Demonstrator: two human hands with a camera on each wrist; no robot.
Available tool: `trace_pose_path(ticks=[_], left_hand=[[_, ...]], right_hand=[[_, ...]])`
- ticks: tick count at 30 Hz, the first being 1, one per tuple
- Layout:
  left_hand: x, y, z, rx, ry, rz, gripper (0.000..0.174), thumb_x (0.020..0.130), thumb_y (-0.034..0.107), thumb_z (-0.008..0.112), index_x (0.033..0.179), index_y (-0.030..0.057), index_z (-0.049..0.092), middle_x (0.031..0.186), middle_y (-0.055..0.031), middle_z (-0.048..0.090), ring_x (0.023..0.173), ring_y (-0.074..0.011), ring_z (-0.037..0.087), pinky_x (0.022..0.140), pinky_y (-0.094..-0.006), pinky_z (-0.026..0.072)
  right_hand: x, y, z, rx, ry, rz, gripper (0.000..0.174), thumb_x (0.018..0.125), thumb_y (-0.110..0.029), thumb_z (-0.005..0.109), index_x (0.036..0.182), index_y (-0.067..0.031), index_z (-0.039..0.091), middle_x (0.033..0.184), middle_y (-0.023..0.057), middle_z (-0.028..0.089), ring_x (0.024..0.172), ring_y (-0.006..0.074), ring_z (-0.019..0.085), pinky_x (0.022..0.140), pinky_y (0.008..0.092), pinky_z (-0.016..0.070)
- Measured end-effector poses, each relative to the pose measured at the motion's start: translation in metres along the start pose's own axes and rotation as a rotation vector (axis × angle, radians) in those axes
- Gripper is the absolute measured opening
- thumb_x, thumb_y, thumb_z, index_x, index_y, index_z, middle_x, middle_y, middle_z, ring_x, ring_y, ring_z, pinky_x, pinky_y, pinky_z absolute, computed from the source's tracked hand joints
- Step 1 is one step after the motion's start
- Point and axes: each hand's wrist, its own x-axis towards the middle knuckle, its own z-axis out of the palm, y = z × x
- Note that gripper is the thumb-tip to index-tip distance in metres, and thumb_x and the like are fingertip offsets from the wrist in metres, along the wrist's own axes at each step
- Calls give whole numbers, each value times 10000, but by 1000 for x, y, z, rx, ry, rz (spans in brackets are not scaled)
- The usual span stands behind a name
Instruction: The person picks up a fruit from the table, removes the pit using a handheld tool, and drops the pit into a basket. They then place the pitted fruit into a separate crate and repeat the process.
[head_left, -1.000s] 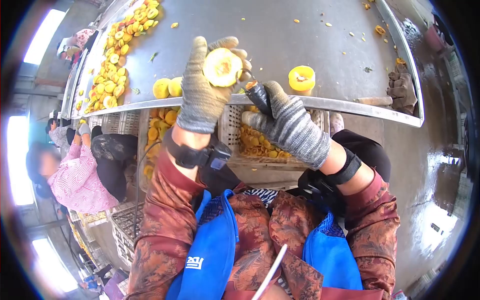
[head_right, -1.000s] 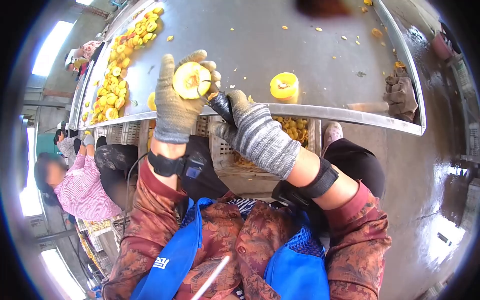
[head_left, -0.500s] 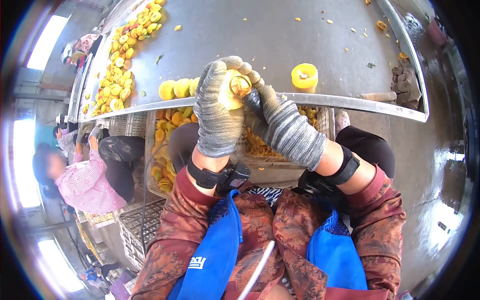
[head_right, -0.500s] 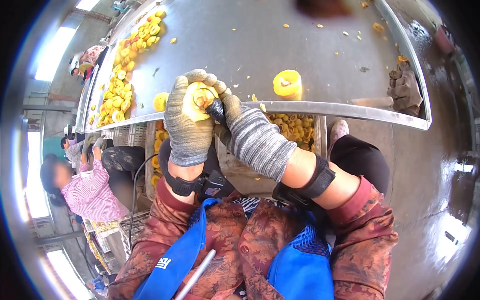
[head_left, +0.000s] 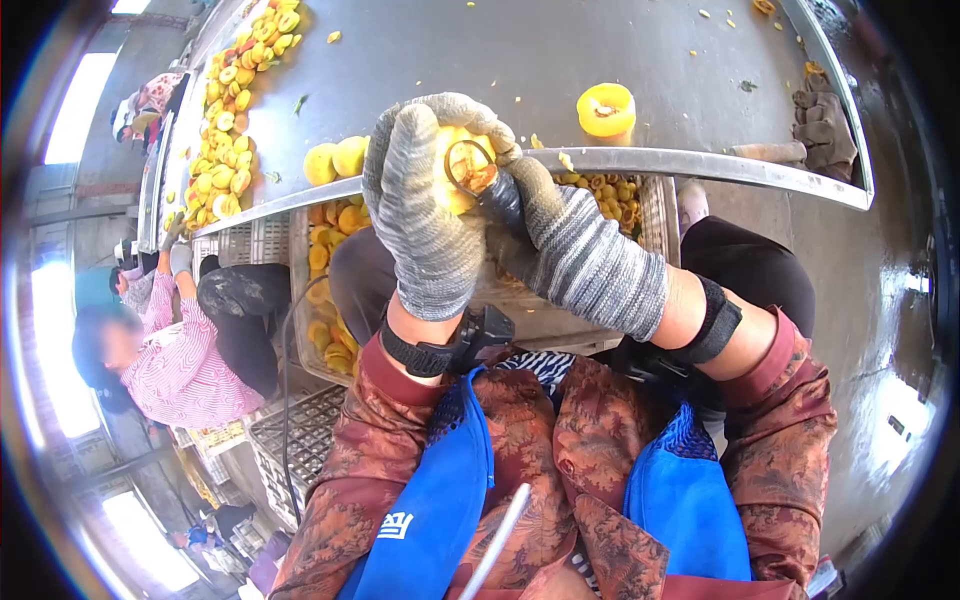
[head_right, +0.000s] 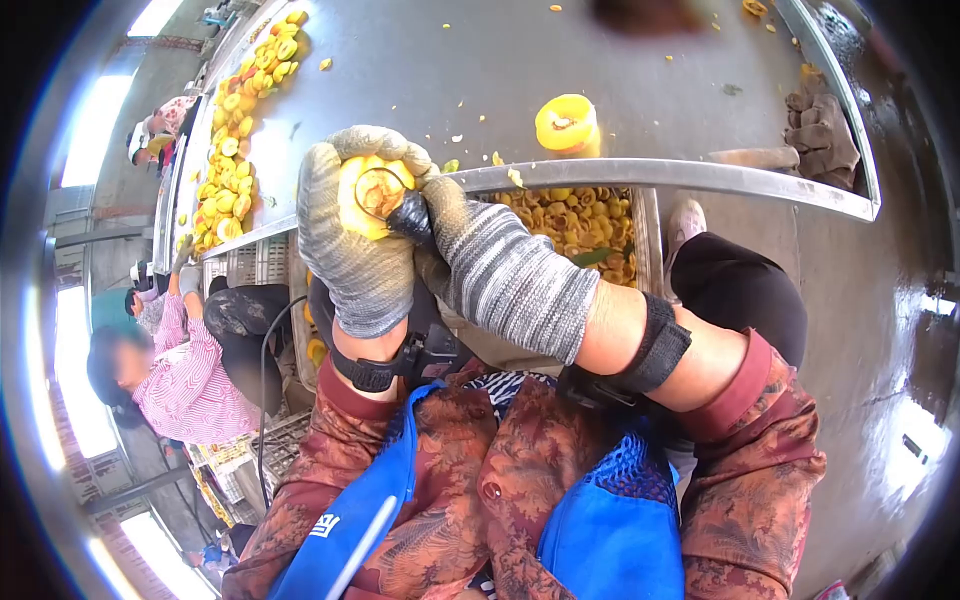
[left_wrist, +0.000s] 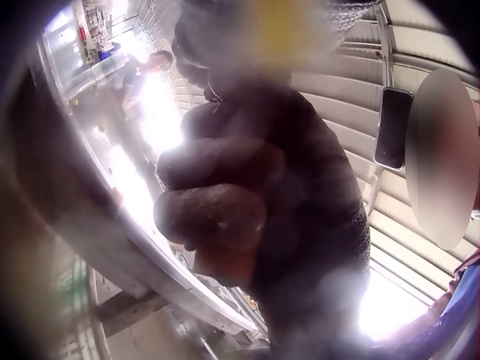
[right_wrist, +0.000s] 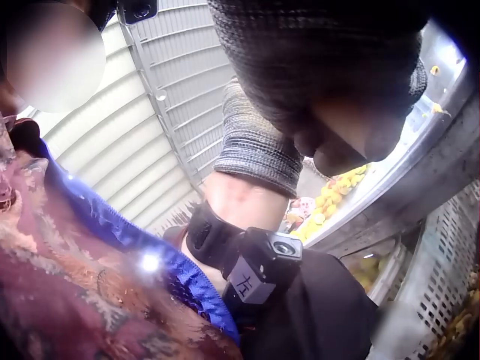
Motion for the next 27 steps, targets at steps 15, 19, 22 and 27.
trace_pose_path(ticks=[15,19,22,27], left_hand=[[-6,-9,-10,223,-35,184,161,919,122,430,937,9,544,868,-101,582,785,-192,575,724,-304,485],[-5,-12,-16,422,-48,253,171,930,124,415,944,5,537,872,-105,583,801,-191,573,750,-308,481],[-6,-15,-9,476,5,289,214,945,174,399,966,4,527,874,-110,582,808,-191,572,763,-310,480],[-6,-4,0,-108,86,-18,303,961,264,369,959,1,520,862,-106,577,799,-189,571,756,-314,485]], right_hand=[[-7,-7,-9,-43,-136,107,482,812,-94,506,1223,62,308,780,240,551,734,411,554,624,449,438],[-9,-2,-6,-101,-136,38,534,812,-89,508,1268,61,274,794,239,555,752,404,557,640,438,444],[-4,-3,-2,-24,-69,62,557,807,-74,520,1286,53,266,816,240,560,777,401,558,663,427,451],[-5,-2,2,-106,103,-36,596,750,-68,621,1268,1,334,834,212,578,686,355,605,569,394,481]])
